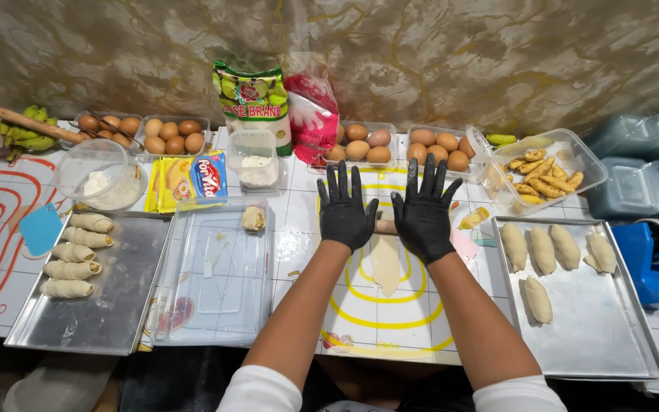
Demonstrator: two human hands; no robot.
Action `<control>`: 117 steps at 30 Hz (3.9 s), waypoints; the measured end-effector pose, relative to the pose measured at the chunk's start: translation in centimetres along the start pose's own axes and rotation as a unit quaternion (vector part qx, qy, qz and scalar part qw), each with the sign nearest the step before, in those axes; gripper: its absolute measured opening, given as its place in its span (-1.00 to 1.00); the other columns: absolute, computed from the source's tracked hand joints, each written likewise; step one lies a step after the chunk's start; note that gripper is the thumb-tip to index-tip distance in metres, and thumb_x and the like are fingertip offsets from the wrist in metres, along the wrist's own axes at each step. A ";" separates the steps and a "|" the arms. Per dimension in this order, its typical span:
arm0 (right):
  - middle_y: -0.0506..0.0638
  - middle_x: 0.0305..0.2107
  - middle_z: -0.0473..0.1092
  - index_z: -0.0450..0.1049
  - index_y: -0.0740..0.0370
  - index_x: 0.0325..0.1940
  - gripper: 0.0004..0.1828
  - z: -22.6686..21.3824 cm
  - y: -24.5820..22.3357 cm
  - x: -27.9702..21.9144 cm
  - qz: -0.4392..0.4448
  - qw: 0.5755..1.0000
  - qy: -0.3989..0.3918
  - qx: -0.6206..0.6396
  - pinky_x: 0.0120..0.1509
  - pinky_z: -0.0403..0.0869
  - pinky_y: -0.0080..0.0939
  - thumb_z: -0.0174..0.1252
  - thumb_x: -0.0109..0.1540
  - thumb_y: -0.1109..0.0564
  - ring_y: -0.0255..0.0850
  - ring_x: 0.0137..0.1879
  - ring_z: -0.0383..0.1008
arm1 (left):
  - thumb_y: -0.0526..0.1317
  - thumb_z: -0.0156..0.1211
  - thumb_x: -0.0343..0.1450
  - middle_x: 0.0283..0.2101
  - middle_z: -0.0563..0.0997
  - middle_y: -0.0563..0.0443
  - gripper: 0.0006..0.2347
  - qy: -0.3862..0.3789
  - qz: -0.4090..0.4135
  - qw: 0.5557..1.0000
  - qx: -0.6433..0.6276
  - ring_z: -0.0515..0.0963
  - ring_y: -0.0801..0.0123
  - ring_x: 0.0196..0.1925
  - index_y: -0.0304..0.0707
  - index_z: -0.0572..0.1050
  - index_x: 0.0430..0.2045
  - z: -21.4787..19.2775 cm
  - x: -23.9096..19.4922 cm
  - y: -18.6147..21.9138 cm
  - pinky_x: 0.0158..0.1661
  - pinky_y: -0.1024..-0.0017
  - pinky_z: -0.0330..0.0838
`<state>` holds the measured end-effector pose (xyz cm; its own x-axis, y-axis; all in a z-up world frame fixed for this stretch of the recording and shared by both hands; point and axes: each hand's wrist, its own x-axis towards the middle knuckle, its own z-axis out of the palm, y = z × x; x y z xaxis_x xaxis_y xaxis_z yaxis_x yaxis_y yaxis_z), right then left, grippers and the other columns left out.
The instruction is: The person rolls a piece of dough flat on a silicone mat using a wooden rolling pin. They then place a filling inside the flattened dough and roll it into a cylindrical shape.
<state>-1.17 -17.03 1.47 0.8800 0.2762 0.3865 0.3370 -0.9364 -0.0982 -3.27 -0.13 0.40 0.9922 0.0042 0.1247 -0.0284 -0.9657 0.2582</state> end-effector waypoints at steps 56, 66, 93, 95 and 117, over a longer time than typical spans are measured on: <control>-0.15 -0.25 0.51 0.57 -0.15 -0.19 -0.79 -1.2 2.3 2.4 0.036 0.971 -0.180 0.150 0.15 0.50 0.02 0.34 0.13 -0.11 -0.08 0.01 0.54 | 0.14 0.02 0.50 0.41 0.12 -0.15 -0.49 0.306 0.040 0.951 0.013 0.03 0.01 0.50 0.08 0.21 0.35 4.5 11.6 -1.2 0.35 -0.17 -0.13; 0.01 -0.34 0.47 0.52 0.05 -0.13 -0.83 -0.5 2.5 1.2 -0.050 0.995 -0.032 0.085 0.09 0.49 -0.06 0.11 0.34 -0.03 -0.01 -0.08 0.51 | -0.11 0.23 0.39 -0.19 0.61 0.06 -0.79 0.375 -0.003 0.890 -0.261 0.64 0.11 -0.12 0.08 0.59 -0.12 1.5 3.0 0.3 -0.08 0.18 0.51; 0.13 0.31 0.34 0.47 0.16 0.25 -0.58 -5.1 0.0 -5.9 -0.052 0.979 -0.119 0.155 0.60 -0.03 0.23 0.09 0.36 -0.05 0.14 0.51 0.15 | 0.03 0.04 0.48 0.36 0.37 -0.12 -0.55 0.034 0.264 0.954 -0.139 0.23 -0.02 0.46 -0.11 0.38 0.25 -2.6 -13.9 -2.1 0.41 0.01 0.01; 0.08 0.37 0.27 0.39 0.10 0.35 -0.52 -6.4 -1.0 -6.2 -0.056 0.982 -0.149 0.098 0.60 -0.13 0.30 0.01 0.37 -0.07 0.13 0.56 0.06 | 0.02 0.06 0.47 0.38 0.33 -0.17 -0.52 0.053 0.230 0.965 -0.118 0.20 -0.06 0.47 -0.15 0.35 0.28 -4.8 -12.7 -2.1 0.42 0.01 0.00; 0.04 0.52 -0.03 0.00 -0.02 0.59 -0.23 -5.8 -1.7 -10.8 -0.070 0.980 -0.185 0.011 0.58 -0.16 0.40 -0.19 0.32 -0.27 0.06 0.59 -0.04 | 0.02 -0.02 0.36 0.39 0.30 -0.26 -0.37 0.054 0.176 0.983 -0.024 0.21 0.01 0.46 -0.30 0.21 0.35 -0.8 -13.3 -1.8 0.47 -0.02 -0.18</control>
<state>-13.19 -19.72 2.74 0.8846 0.4647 0.0384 0.4662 -0.8801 -0.0900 -16.47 1.79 -0.96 0.9010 -0.2982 0.3151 -0.3764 -0.8985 0.2260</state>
